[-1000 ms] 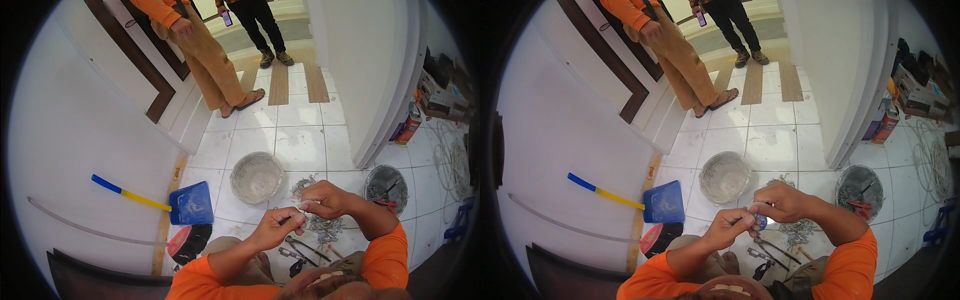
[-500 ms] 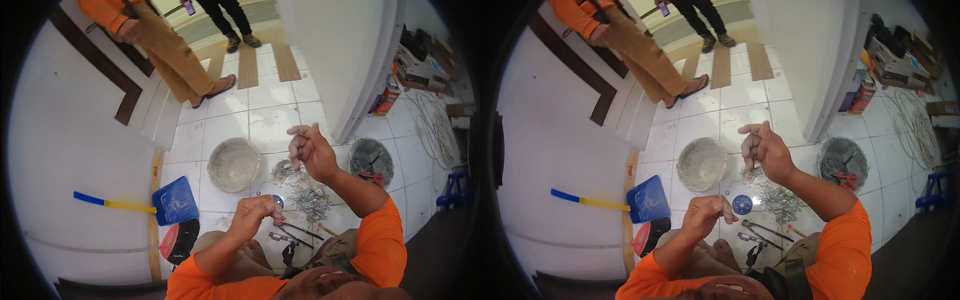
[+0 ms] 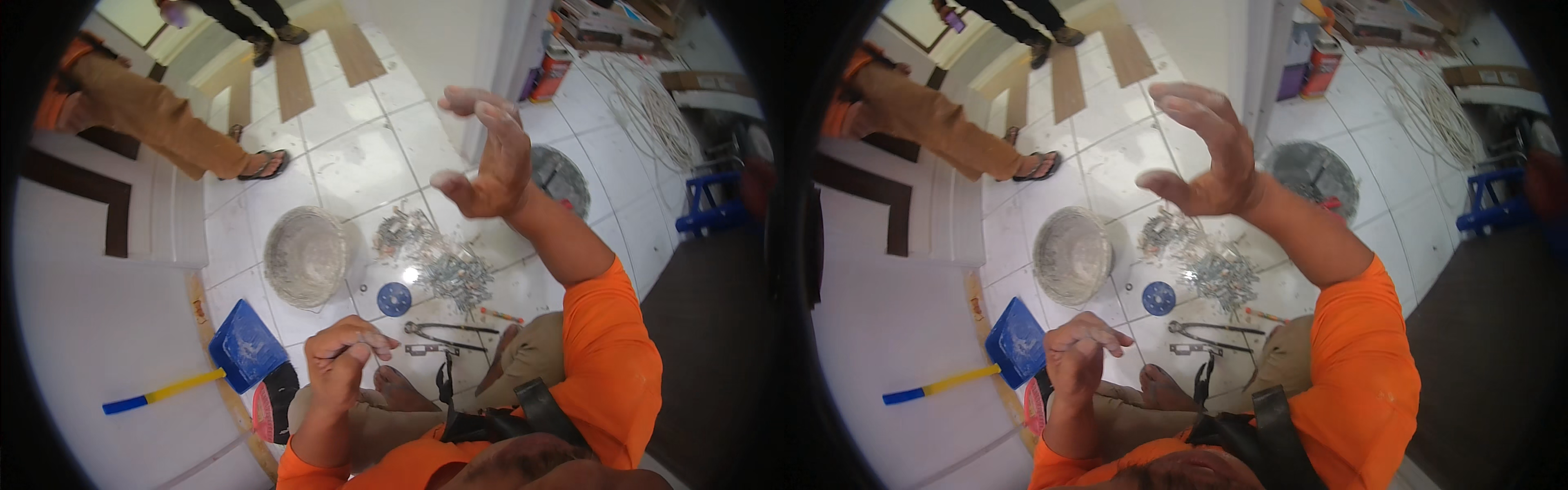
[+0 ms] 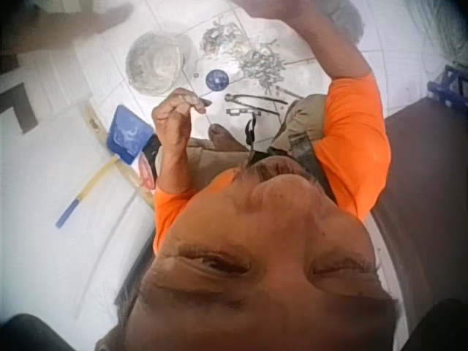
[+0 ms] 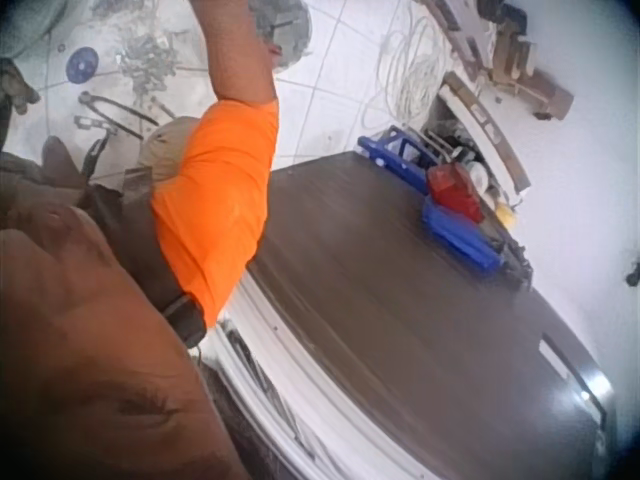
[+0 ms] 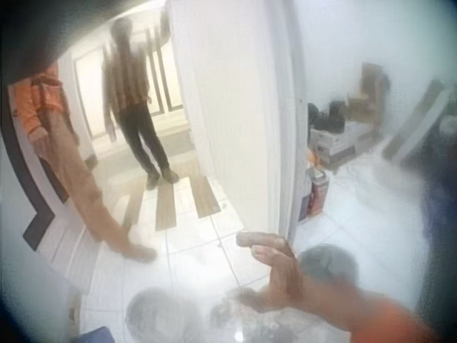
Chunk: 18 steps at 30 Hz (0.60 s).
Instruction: The person sits on a tiled floor and repeatedly picks up small metal fasteners and blue plastic discs from a pile. They insert the fasteners into the discs by hand, then place the assembled units back onto the floor. Tools and a dustpan are visible nearby but not used.
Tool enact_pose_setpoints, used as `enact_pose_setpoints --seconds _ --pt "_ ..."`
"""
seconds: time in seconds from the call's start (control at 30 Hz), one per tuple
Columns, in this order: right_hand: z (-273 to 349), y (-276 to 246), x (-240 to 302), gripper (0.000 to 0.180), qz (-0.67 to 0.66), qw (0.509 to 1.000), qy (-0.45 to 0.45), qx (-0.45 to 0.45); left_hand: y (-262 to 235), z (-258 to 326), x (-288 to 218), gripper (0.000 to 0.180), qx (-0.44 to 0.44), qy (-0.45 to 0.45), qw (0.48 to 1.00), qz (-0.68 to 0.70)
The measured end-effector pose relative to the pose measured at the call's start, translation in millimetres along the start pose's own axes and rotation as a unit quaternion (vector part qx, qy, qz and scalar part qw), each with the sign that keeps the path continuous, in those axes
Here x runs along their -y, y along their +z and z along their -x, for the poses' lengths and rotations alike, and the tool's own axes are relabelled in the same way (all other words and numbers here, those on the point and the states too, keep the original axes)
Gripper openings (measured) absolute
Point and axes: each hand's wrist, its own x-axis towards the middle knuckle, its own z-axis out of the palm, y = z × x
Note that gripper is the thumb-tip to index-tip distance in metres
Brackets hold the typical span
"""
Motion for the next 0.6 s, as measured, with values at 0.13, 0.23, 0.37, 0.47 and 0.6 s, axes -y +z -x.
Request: enact_pose_setpoints --seconds 0.13,0.23,0.37,0.47,0.6 --pt "4 -23 -9 0.044 -0.487 0.768 0.401 -0.11 -6 -1 4 0.027 -0.024 0.023 0.999 0.031" --pt "12 -138 -115 0.041 -0.404 0.756 0.412 -0.308 11 -9 2 0.026 -0.023 -0.035 0.999 0.008" --pt "-1 -100 -52 0.033 -0.242 0.845 0.423 -0.22 14 -18 8 0.032 -0.023 -0.116 0.992 -0.041" --pt "0 -17 19 0.024 -0.28 0.864 0.317 0.274 8 -22 21 0.034 -0.034 -0.157 0.987 0.005" --pt "4 35 79 0.035 -0.485 0.727 0.244 0.42 10 -20 16 0.038 -0.029 -0.091 0.994 0.054"
